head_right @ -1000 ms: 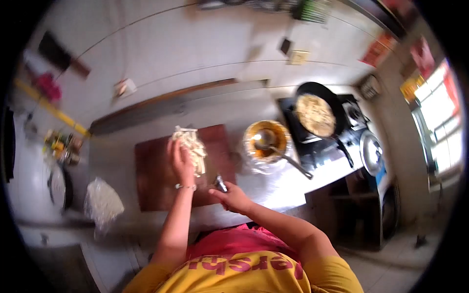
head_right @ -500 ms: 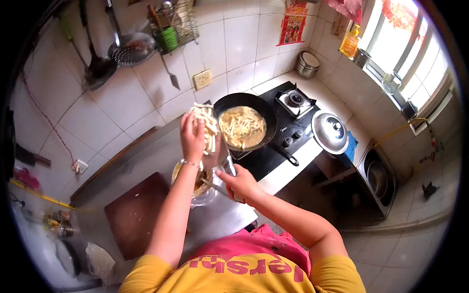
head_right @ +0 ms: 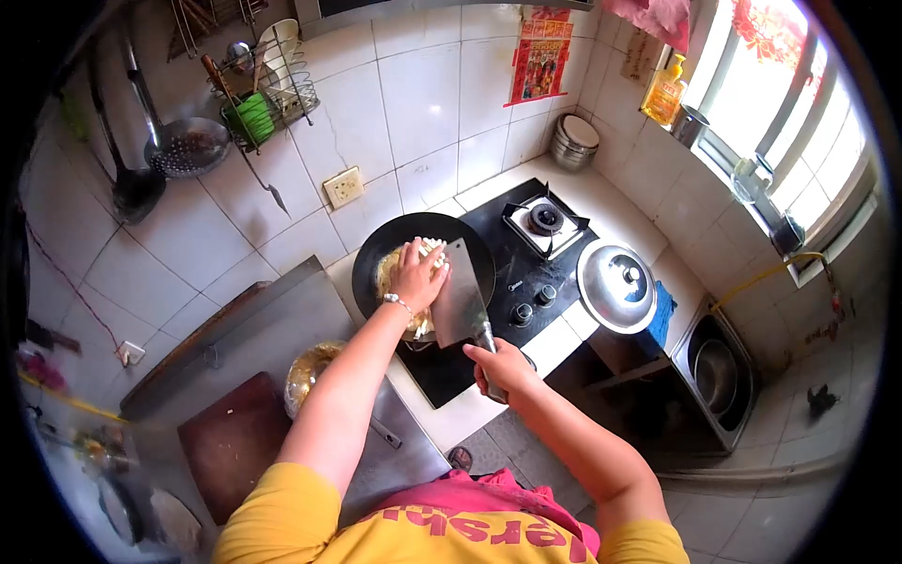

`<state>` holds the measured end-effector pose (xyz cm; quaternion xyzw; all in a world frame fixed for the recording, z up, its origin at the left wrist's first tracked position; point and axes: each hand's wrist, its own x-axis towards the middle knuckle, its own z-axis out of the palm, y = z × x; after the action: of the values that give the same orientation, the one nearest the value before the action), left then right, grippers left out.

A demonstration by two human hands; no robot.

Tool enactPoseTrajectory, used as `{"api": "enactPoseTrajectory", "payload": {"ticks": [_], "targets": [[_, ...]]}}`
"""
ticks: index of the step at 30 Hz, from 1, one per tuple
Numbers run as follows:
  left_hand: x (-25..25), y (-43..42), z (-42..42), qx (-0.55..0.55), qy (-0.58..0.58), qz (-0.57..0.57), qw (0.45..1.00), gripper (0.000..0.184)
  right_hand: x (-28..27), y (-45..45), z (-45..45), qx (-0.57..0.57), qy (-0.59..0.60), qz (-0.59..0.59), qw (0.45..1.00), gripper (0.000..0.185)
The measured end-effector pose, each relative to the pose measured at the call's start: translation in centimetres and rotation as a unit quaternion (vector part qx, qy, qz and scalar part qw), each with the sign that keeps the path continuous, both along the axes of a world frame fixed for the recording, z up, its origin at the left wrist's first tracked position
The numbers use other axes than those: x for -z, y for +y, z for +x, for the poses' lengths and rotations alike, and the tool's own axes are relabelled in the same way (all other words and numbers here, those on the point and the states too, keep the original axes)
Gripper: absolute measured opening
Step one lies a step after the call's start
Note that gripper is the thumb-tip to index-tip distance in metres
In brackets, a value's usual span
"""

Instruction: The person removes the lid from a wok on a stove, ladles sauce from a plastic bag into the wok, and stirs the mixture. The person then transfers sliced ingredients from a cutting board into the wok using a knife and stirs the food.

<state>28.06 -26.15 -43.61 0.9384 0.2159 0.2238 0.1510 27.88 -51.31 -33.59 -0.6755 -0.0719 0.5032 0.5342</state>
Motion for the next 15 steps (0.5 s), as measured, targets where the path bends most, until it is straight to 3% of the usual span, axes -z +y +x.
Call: {"api": "enactPoseTrajectory", "payload": {"ticks": [3,8,10,12,15], "targets": [[-2.4,2.0,-1.6,-0.041,0.086,-0.019,0.995,0.047,-1.9,-2.2,-0.4,0.037,0.002,-0.031,0.999,0.026],[-6.4,9.2,-11.1,-0.044,-0.073,0.133,0.987,0.039,-3.7,-4.9,-1.2,0.087,-0.009,0.001,0.996,0.024],[-7.3,12.9,-18.3,-0.084,-0.097,0.126,0.984,0.036,-4.3,-5.5,-2.1,0.084,-0.030,0.010,0.996,0.023],[-5.4,16.5,-27.0,-0.159,-0.152,0.089,0.971,0.033,-5.6,-5.4,-4.3,0.103,-0.043,0.003,0.994,0.016],[1.1,20.4,-42.4,-0.347,-0.100,0.019,0.932,0.032,-5.5,-4.8,-7.9,0.078,-0.027,0.047,0.996,0.018]]}}
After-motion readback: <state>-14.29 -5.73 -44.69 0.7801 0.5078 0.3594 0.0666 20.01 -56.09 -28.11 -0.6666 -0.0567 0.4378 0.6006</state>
